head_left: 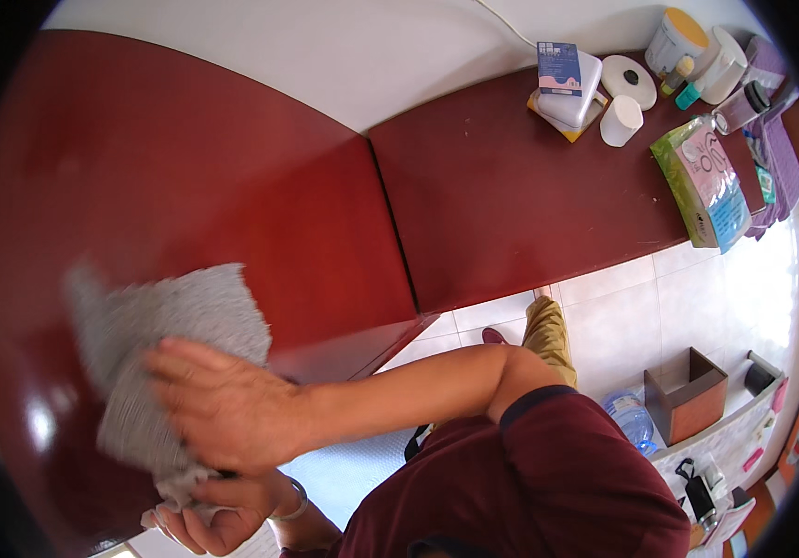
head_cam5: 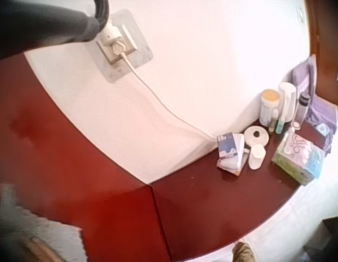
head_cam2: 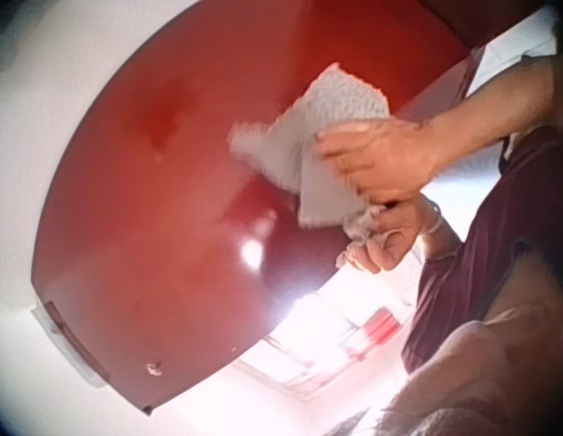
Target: The person wipes a maroon countertop with a grey cloth, moving items like a box and a roll of paper to clean underneath them. They then wipe a white circular device and its cord on the counter.
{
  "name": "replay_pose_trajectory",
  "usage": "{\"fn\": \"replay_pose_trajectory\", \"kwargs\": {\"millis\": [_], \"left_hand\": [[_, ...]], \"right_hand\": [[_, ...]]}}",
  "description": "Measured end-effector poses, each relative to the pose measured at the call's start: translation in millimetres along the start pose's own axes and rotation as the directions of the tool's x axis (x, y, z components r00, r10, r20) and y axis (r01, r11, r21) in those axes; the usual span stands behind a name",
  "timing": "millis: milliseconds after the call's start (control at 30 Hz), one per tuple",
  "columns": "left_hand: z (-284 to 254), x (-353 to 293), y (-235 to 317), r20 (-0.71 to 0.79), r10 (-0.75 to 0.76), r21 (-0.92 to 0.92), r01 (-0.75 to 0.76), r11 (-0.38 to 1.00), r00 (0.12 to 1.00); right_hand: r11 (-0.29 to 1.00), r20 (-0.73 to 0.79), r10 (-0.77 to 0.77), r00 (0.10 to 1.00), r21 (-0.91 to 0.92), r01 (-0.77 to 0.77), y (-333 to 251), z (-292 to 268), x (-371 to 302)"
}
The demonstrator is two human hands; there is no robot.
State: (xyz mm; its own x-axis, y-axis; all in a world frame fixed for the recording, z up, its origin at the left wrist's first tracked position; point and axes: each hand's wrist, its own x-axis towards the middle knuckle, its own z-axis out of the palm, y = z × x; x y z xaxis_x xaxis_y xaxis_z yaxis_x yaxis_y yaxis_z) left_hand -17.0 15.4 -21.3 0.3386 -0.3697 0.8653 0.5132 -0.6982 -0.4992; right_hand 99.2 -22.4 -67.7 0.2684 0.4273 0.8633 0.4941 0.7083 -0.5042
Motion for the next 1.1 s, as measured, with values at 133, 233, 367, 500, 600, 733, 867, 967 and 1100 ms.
{"fn": "replay_pose_trajectory", "kwargs": {"millis": [133,233,367,500,600,733,867,967,1100], "left_hand": [[1,-7,-4,-0.035,-0.044,-0.082,0.041,0.996,0.998],[-5,-10,-8,-0.039,-0.099,-0.067,0.096,0.993,0.994],[-3,-8,-5,-0.009,-0.082,-0.019,0.082,0.996,0.997],[-11,-5,-5,0.065,-0.026,0.126,0.018,0.992,0.998],[-5,-6,-3,0.026,-0.029,0.041,0.028,0.999,0.999],[-10,-1,5,0.124,-0.041,0.119,0.026,0.993,0.991],[-5,2,4,0.073,-0.011,0.063,0.007,0.998,0.997],[-1,2,9,0.113,0.018,0.107,-0.031,0.994,0.993],[-12,-4,9,0.108,-0.097,0.192,0.075,0.978,0.989]], "right_hand": [[0.952,-0.104,0.262,0.959,-0.135,-0.275,40,10,-53],[0.790,-0.382,0.553,0.741,-0.043,-0.612,102,17,-146],[0.261,-0.442,0.890,0.111,0.294,-0.919,191,26,-276],[0.166,-0.536,0.843,0.051,0.170,-0.971,186,37,-246],[0.530,-0.533,0.729,0.429,0.042,-0.847,147,18,-155],[0.779,-0.179,0.425,0.887,-0.427,-0.459,76,-13,-8],[0.951,0.074,-0.030,0.997,-0.305,0.052,3,-19,89],[0.965,-0.228,-0.249,0.941,0.024,0.261,17,-23,100],[0.993,-0.042,0.042,0.998,-0.113,-0.046,74,-55,84]]}}
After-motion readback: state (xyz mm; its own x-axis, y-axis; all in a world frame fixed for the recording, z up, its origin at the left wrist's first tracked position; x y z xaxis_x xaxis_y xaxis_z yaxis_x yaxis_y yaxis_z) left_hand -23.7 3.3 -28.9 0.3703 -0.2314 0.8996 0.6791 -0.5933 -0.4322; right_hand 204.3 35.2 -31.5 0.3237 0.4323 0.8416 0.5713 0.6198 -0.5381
